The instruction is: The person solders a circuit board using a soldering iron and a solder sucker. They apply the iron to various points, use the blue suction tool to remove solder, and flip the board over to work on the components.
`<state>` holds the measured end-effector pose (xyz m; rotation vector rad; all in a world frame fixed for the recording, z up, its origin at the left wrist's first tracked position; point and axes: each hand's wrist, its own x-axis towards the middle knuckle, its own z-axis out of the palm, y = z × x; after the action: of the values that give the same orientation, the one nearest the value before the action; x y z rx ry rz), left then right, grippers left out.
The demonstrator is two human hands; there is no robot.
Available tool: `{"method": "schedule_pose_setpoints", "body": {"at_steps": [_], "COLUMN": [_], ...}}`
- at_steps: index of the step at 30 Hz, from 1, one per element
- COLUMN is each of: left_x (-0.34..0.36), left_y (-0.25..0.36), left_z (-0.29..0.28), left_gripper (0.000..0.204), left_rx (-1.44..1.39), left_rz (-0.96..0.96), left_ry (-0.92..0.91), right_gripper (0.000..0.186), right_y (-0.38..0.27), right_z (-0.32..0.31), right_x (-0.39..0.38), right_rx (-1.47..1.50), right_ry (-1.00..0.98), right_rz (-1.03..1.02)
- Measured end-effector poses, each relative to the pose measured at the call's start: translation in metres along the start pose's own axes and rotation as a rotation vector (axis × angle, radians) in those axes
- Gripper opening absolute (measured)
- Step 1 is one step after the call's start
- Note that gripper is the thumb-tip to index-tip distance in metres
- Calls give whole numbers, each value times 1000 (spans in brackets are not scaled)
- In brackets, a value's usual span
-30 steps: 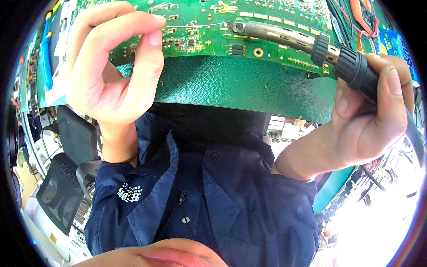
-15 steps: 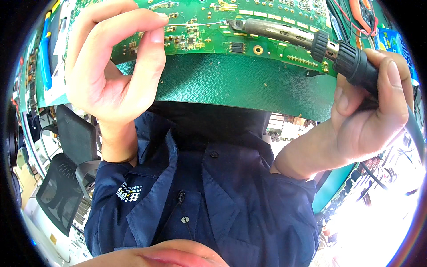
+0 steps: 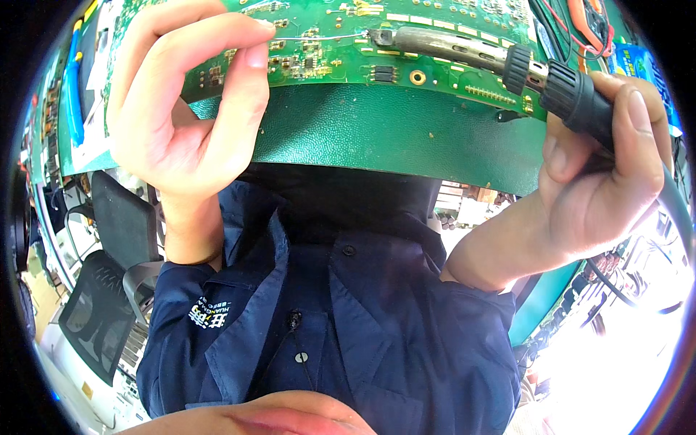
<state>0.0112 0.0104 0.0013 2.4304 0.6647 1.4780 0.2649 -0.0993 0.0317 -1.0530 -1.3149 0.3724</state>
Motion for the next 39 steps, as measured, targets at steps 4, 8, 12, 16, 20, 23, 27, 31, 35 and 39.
{"method": "schedule_pose_setpoints", "body": {"at_steps": [4,8,12,16,20,23,27,31,35,39], "left_x": [0,0,-1,0,9,1,0,1,2,13], "left_y": [1,2,0,1,0,1,3,1,-3,10], "left_z": [-1,0,0,0,-7,-1,1,3,6,-2], "left_gripper": [17,17,18,18,18,17,18,19,20,20], "left_rx": [-1,4,9,19,100,31,6,-22,-46,-57], "left_rz": [0,2,2,10,161,32,-22,15,86,95], "left_ry": [2,1,3,-7,-79,-1,47,85,92,61], "right_gripper": [21,29,31,30,30,30,29,28,28,27], "right_y": [12,-4,-7,-9,-10,-10,-11,-18,-22,-22], "right_z": [-17,1,4,5,6,7,7,6,13,6], "right_x": [1,4,5,6,6,7,6,8,11,12], "right_rx": [8,76,114,133,136,138,89,34,-30,9], "right_ry": [-117,17,38,51,40,31,32,-8,42,-17], "right_rz": [-112,105,173,202,200,200,196,199,164,198]}}
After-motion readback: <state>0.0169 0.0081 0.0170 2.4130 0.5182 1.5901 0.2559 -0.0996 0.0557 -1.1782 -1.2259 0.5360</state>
